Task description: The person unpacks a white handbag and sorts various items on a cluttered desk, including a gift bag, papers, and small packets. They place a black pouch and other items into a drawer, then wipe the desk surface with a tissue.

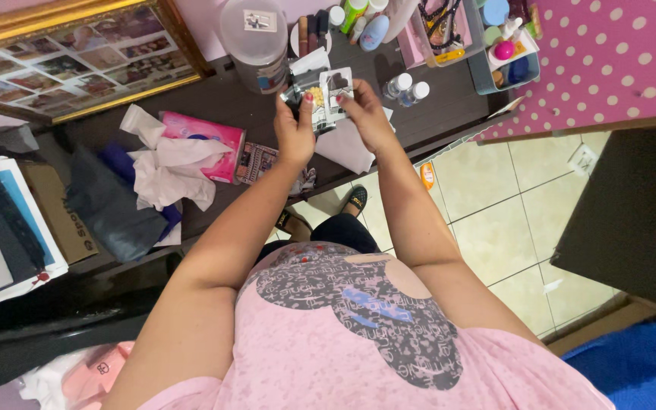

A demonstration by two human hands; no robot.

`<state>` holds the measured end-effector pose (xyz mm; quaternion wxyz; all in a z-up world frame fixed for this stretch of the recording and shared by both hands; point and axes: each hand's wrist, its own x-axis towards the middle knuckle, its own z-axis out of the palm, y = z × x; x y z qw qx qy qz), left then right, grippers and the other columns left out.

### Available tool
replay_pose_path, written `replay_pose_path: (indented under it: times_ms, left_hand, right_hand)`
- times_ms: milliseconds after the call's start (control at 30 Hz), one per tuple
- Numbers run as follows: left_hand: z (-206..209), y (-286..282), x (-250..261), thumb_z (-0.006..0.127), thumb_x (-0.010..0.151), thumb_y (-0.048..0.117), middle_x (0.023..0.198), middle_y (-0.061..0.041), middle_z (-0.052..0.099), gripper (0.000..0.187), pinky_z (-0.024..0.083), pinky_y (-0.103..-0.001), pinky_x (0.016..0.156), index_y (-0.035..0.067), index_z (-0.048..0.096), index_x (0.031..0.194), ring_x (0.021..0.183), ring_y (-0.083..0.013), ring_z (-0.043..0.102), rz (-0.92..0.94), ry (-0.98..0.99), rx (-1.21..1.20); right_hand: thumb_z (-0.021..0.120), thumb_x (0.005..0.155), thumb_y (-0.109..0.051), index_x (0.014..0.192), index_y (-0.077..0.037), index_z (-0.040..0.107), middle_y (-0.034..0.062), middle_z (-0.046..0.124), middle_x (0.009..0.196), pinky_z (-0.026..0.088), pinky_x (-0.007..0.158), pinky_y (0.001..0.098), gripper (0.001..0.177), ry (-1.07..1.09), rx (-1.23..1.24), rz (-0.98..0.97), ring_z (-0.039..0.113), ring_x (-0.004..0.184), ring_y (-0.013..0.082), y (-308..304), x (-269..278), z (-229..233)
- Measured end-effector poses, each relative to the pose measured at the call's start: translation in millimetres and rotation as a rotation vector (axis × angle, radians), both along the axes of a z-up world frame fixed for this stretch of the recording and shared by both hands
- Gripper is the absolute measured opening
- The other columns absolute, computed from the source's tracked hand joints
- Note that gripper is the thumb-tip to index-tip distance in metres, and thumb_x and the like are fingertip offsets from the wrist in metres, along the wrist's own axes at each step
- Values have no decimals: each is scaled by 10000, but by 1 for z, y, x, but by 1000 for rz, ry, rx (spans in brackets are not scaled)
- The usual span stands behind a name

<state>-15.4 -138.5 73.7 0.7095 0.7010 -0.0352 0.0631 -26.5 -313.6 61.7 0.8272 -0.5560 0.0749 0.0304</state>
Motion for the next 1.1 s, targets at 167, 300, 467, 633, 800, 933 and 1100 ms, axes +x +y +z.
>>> replay_pose_path:
  times_ms: [167,300,467,633,800,933,1100]
  left_hand:
    - [-17,8,0,605,1075,270,1107,-119,746,441,557,-328,890,-5,460,1388,1002,-190,731,-95,112,138]
    - [-22,17,2,762,934,246,1092,-138,715,597,566,-334,840,-25,426,1347,971,-198,714,-206,127,131]
    - [-70,25,9,736,980,184,1246,-128,647,573,550,-329,927,-8,416,1416,1100,-177,653,-282,221,-276]
    - [-85,21,11,741,919,168,1225,-123,643,644,550,-348,925,51,372,1435,1086,-192,649,-276,360,-350]
    - [-52,52,15,804,824,107,1255,-180,638,623,518,-425,1000,46,504,1367,1173,-344,647,-318,-52,399]
    - [-46,56,14,830,812,69,1265,-206,630,595,516,-433,1007,33,534,1326,1211,-405,631,-371,-61,488]
    - [-71,58,15,774,792,-7,1347,-237,617,689,511,-433,1040,38,488,1418,1252,-421,618,-310,-2,470]
  right_hand:
    - [718,978,-96,1530,-95,408,39,645,1245,519,910,275,633,45,-158,123,607,1052,108,20,-13,-17]
    - [764,950,-44,1638,-94,390,72,653,1324,554,1004,326,785,-46,-267,170,621,1128,146,33,-17,-23]
    - [808,901,-22,1619,-125,323,59,581,1456,556,992,323,873,-46,-337,238,632,1187,161,26,-16,-11]
    - [708,879,-69,1553,-223,280,79,627,1264,573,840,335,813,366,-28,322,650,1089,172,37,-19,-10]
    - [756,874,65,1378,-72,528,86,663,1267,584,967,360,571,-3,-158,144,658,1167,209,55,-19,-58]
    - [709,848,102,1352,-74,533,76,652,1266,591,954,354,562,-109,-401,-86,637,1223,208,68,-16,-95]
    - [724,804,103,1360,-74,517,165,704,1199,567,947,386,619,-94,-765,-153,678,1185,337,83,-13,-95]
